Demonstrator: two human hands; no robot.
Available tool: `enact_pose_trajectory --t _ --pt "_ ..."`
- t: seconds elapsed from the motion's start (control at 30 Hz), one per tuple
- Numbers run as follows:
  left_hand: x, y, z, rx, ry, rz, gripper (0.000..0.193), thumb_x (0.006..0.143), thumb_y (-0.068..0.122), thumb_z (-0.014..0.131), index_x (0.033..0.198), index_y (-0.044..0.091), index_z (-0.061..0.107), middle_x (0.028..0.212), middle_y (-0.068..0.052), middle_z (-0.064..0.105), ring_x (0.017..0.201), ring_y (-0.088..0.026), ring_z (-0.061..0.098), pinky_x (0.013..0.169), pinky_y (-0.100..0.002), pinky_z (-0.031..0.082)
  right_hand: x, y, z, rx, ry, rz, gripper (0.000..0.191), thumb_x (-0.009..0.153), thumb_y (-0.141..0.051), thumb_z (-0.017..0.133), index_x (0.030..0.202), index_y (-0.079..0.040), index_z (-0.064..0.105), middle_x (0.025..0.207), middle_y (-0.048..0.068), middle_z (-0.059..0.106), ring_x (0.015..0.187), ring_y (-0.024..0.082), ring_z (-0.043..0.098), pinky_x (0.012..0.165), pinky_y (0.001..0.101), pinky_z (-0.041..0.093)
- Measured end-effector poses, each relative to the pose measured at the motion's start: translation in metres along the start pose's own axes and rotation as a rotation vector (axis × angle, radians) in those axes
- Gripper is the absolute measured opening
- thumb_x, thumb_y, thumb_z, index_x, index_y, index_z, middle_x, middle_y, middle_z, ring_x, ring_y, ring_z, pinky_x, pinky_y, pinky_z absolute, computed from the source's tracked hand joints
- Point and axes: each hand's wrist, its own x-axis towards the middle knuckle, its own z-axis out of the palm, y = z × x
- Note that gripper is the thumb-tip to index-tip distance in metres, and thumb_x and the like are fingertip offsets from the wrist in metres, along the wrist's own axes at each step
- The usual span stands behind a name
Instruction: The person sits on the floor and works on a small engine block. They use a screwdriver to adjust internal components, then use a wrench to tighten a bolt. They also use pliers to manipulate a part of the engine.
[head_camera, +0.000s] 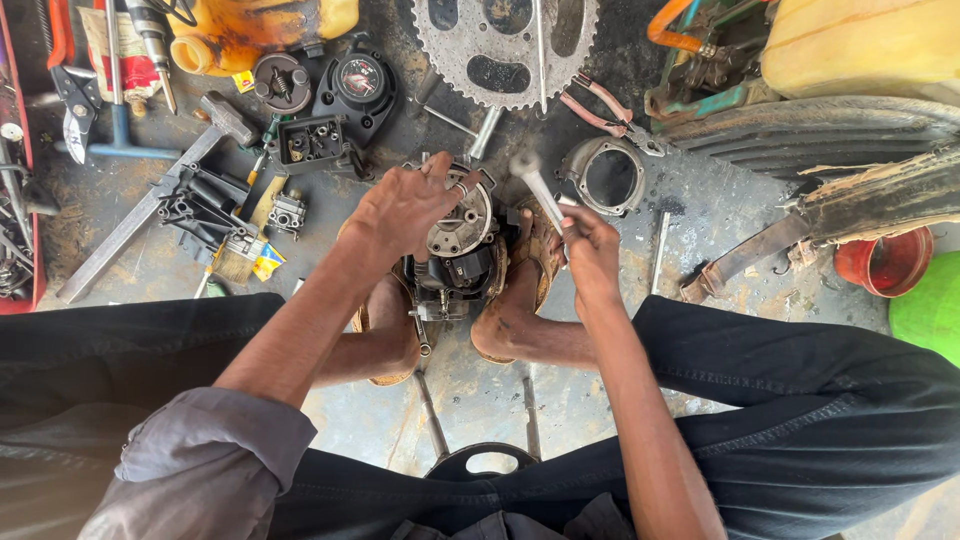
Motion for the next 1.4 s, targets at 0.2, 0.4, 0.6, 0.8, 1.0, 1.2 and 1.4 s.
enact_pose_trajectory --t 0.2,0.4,0.6,0.8,1.0,1.2,1.4 --pt "0.000 -0.003 -0.005 -0.062 0.002 0.007 0.124 0.045 0.029 0.100 0.155 0.016 0.042 0.121 -0.014 0.057 0.093 -0.027 0.071 0.077 -0.038 0.060 -0.017 -0.007 0.004 -0.024 0.034 0.072 0.022 0.101 -0.001 0.055 0.117 -0.002 0.070 0.077 0.005 0.063 0.064 0.010 0.057 0.055 0.0248 0.044" --pt "-0.001 -0.003 -0.010 -0.051 0.009 0.008 0.125 0.044 0.030 0.100 0.154 0.015 0.044 0.118 -0.014 0.059 0.086 -0.026 0.072 0.074 -0.038 0.059 -0.028 -0.017 0.005 -0.222 0.032 0.084 0.044 0.086 0.013 0.049 0.119 -0.004 0.073 0.079 0.009 0.066 0.061 0.011 0.055 0.050 0.0251 0.040" --pt "0.003 -0.005 -0.005 0.009 -0.021 0.017 0.124 0.043 0.033 0.101 0.152 0.014 0.044 0.110 -0.013 0.061 0.091 -0.024 0.070 0.072 -0.036 0.061 -0.023 -0.021 0.005 -0.197 0.015 0.107 0.034 0.091 0.007 0.054 0.117 -0.004 0.074 0.083 0.008 0.067 0.061 0.010 0.056 0.050 0.0247 0.041" --pt "0.002 -0.004 -0.007 0.023 -0.001 0.032 0.124 0.042 0.034 0.101 0.151 0.012 0.046 0.106 -0.014 0.063 0.095 -0.025 0.070 0.071 -0.036 0.061 -0.020 -0.021 0.002 -0.171 0.019 0.034 0.021 0.097 -0.002 0.061 0.113 -0.001 0.075 0.075 0.006 0.067 0.059 0.010 0.055 0.051 0.0251 0.041" --pt "0.003 -0.006 -0.006 0.014 -0.026 0.013 0.124 0.044 0.031 0.100 0.153 0.014 0.043 0.109 -0.015 0.061 0.092 -0.026 0.071 0.071 -0.036 0.060 -0.023 -0.022 0.002 -0.117 -0.049 0.023 0.018 0.099 -0.005 0.062 0.112 -0.001 0.074 0.075 0.002 0.064 0.060 0.007 0.053 0.050 0.0240 0.038" --pt "0.000 -0.011 0.009 0.005 0.150 0.048 0.123 0.039 0.037 0.098 0.149 0.015 0.049 0.128 -0.017 0.057 0.099 -0.028 0.070 0.069 -0.037 0.058 -0.009 -0.006 -0.015 -0.013 -0.005 0.012 0.017 0.099 -0.004 0.061 0.110 -0.002 0.073 0.076 0.002 0.064 0.062 0.007 0.055 0.051 0.0239 0.038" --pt "0.003 -0.014 -0.003 -0.147 0.030 -0.060 0.107 0.054 0.031 0.095 0.150 0.018 0.050 0.125 -0.017 0.062 0.099 -0.032 0.071 0.077 -0.042 0.058 0.009 0.019 -0.034 -0.660 0.242 -0.297 0.021 0.091 -0.007 0.065 0.110 -0.007 0.075 0.079 0.014 0.071 0.070 0.027 0.070 0.064 0.0393 0.054"
